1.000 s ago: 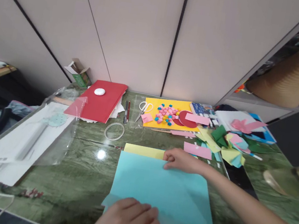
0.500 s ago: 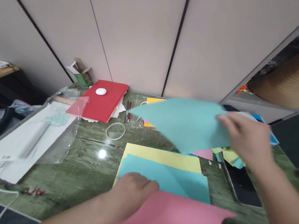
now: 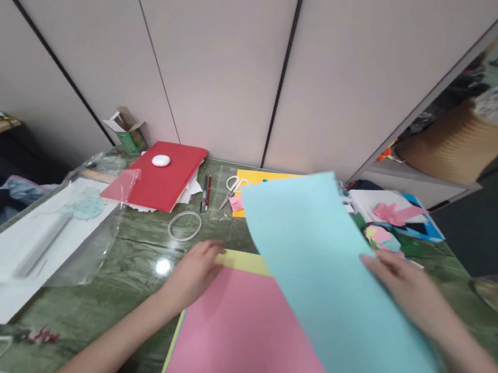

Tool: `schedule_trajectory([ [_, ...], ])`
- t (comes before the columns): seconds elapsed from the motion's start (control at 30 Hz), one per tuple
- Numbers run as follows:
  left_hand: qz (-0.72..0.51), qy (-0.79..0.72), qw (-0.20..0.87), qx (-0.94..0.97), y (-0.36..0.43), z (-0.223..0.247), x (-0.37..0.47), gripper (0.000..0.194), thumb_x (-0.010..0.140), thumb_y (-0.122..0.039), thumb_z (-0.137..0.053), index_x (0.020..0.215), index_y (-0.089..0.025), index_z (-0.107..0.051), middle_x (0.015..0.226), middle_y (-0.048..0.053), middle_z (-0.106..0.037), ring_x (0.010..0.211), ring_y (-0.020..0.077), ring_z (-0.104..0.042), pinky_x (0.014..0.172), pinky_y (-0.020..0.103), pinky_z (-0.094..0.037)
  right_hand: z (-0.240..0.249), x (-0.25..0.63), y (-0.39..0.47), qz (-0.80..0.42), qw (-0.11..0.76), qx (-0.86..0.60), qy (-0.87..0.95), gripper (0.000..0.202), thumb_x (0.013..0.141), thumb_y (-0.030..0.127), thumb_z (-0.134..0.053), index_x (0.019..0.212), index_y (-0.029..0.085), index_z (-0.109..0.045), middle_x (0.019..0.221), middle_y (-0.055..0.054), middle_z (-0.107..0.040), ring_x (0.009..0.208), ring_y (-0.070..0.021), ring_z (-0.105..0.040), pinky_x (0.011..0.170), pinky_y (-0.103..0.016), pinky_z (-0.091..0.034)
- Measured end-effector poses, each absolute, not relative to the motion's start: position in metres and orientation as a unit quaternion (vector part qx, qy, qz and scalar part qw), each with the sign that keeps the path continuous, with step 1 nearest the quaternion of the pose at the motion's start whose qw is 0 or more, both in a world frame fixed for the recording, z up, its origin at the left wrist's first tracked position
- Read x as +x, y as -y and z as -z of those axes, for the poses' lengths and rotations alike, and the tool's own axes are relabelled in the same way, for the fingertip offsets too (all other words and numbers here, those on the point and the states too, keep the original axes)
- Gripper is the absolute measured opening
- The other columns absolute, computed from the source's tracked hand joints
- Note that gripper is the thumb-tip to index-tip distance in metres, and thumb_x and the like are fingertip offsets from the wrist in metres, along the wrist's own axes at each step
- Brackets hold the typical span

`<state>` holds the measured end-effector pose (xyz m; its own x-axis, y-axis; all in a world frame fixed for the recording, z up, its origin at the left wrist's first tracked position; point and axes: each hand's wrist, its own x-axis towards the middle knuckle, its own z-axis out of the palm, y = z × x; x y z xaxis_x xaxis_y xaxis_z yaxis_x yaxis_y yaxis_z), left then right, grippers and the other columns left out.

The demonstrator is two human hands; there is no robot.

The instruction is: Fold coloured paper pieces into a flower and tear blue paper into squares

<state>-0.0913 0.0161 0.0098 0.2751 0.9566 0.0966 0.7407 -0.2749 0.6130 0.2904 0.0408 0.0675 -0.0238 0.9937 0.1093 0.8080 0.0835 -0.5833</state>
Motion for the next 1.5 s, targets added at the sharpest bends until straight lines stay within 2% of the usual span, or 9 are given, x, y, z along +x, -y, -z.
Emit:
schedule_trajectory([
  [0.23, -0.342, -0.601, 0.614, 0.382, 0.048, -0.01, -0.143, 0.041, 0.079, -0.038, -0.056, 0.116, -0.024, -0.049, 0.133, 0.007, -0.043, 0.127, 0.0242, -0.035, 0.1, 0.04, -0.037, 0.01, 0.247, 0.037, -0.287, 0.169, -0.676, 0.658, 0.037, 0.084, 0.052, -0.035, 0.071, 0.021, -0.05, 0.053, 0.003, -0.047, 0.052, -0.0137, -0.048, 0.051, -0.023, -0.04],
  [0.37, -0.384, -0.57, 0.676, 0.266, 0.063, -0.016, -0.144, 0.042, 0.075, -0.035, -0.062, 0.114, -0.024, -0.053, 0.135, 0.006, -0.042, 0.127, 0.0245, -0.035, 0.101, 0.039, -0.037, 0.017, 0.239, 0.056, -0.256, 0.163, -0.669, 0.678, 0.034, 0.085, 0.047, -0.036, 0.075, 0.021, -0.053, 0.066, -0.001, -0.055, 0.062, -0.0159, -0.055, 0.062, -0.027, -0.044],
  [0.53, -0.382, -0.552, 0.713, 0.205, 0.064, -0.019, -0.147, 0.043, 0.072, -0.034, -0.065, 0.112, -0.024, -0.055, 0.131, 0.007, -0.048, 0.124, 0.0256, -0.04, 0.099, 0.039, -0.038, 0.017, 0.251, 0.074, -0.223, 0.221, -0.712, 0.628, 0.042, 0.079, 0.049, -0.045, 0.108, 0.021, -0.055, 0.102, -0.009, -0.058, 0.084, -0.0201, -0.058, 0.077, -0.033, -0.048],
  [0.7, -0.382, -0.564, 0.708, 0.189, 0.062, -0.019, -0.146, 0.046, 0.07, -0.032, -0.066, 0.114, -0.025, -0.054, 0.131, 0.008, -0.048, 0.119, 0.0253, -0.046, 0.095, 0.037, -0.039, 0.024, 0.253, 0.086, -0.316, 0.264, -0.716, 0.564, 0.05, 0.078, 0.051, -0.046, 0.118, 0.021, -0.05, 0.113, -0.01, -0.057, 0.091, -0.0204, -0.06, 0.073, -0.029, -0.051],
  [0.9, -0.365, -0.58, 0.695, 0.217, 0.055, -0.021, -0.143, 0.05, 0.071, -0.034, -0.064, 0.117, -0.024, -0.048, 0.123, 0.008, -0.056, 0.11, 0.0214, -0.053, 0.082, 0.029, -0.041, 0.023, 0.254, 0.072, -0.407, 0.285, -0.704, 0.508, 0.057, 0.076, 0.052, -0.049, 0.121, 0.018, -0.048, 0.109, -0.012, -0.063, 0.101, -0.0228, -0.059, 0.087, -0.033, -0.046],
  [1.07, -0.321, -0.636, 0.621, 0.327, 0.045, -0.012, -0.145, 0.056, 0.07, -0.039, -0.062, 0.12, -0.02, -0.047, 0.112, 0.008, -0.062, 0.099, 0.0215, -0.056, 0.071, 0.026, -0.04, 0.017, 0.256, 0.055, -0.485, 0.327, -0.659, 0.472, 0.058, 0.074, 0.053, -0.05, 0.119, 0.017, -0.05, 0.116, -0.014, -0.059, 0.103, -0.024, -0.058, 0.075, -0.032, -0.052],
  [1.27, -0.293, -0.624, 0.572, 0.445, 0.034, -0.006, -0.134, 0.037, 0.074, -0.044, -0.057, 0.102, -0.019, -0.058, 0.106, 0.006, -0.062, 0.105, 0.0246, -0.052, 0.087, 0.032, -0.039, 0.028, 0.249, 0.052, -0.411, 0.335, -0.674, 0.514, 0.045, 0.078, 0.047, -0.051, 0.111, 0.017, -0.056, 0.107, -0.01, -0.064, 0.091, -0.0197, -0.062, 0.079, -0.032, -0.05],
  [1.37, -0.318, -0.595, 0.536, 0.507, 0.029, 0.001, -0.127, 0.039, 0.079, -0.042, -0.052, 0.111, -0.019, -0.051, 0.117, 0.008, -0.055, 0.114, 0.0249, -0.046, 0.097, 0.036, -0.035, 0.026, 0.243, 0.06, -0.375, 0.298, -0.687, 0.547, 0.046, 0.083, 0.043, -0.043, 0.119, 0.016, -0.051, 0.099, -0.01, -0.065, 0.085, -0.0178, -0.063, 0.077, -0.03, -0.05],
  [1.5, -0.333, -0.6, 0.457, 0.566, 0.017, 0.01, -0.129, 0.052, 0.084, -0.037, -0.047, 0.13, -0.022, -0.03, 0.138, 0.01, -0.035, 0.126, 0.0238, -0.034, 0.104, 0.04, -0.028, 0.019, 0.235, 0.098, -0.224, 0.237, -0.673, 0.664, 0.057, 0.072, 0.035, -0.059, 0.127, 0.027, -0.046, 0.129, -0.008, -0.051, 0.116, -0.0247, -0.049, 0.092, -0.036, -0.044],
])
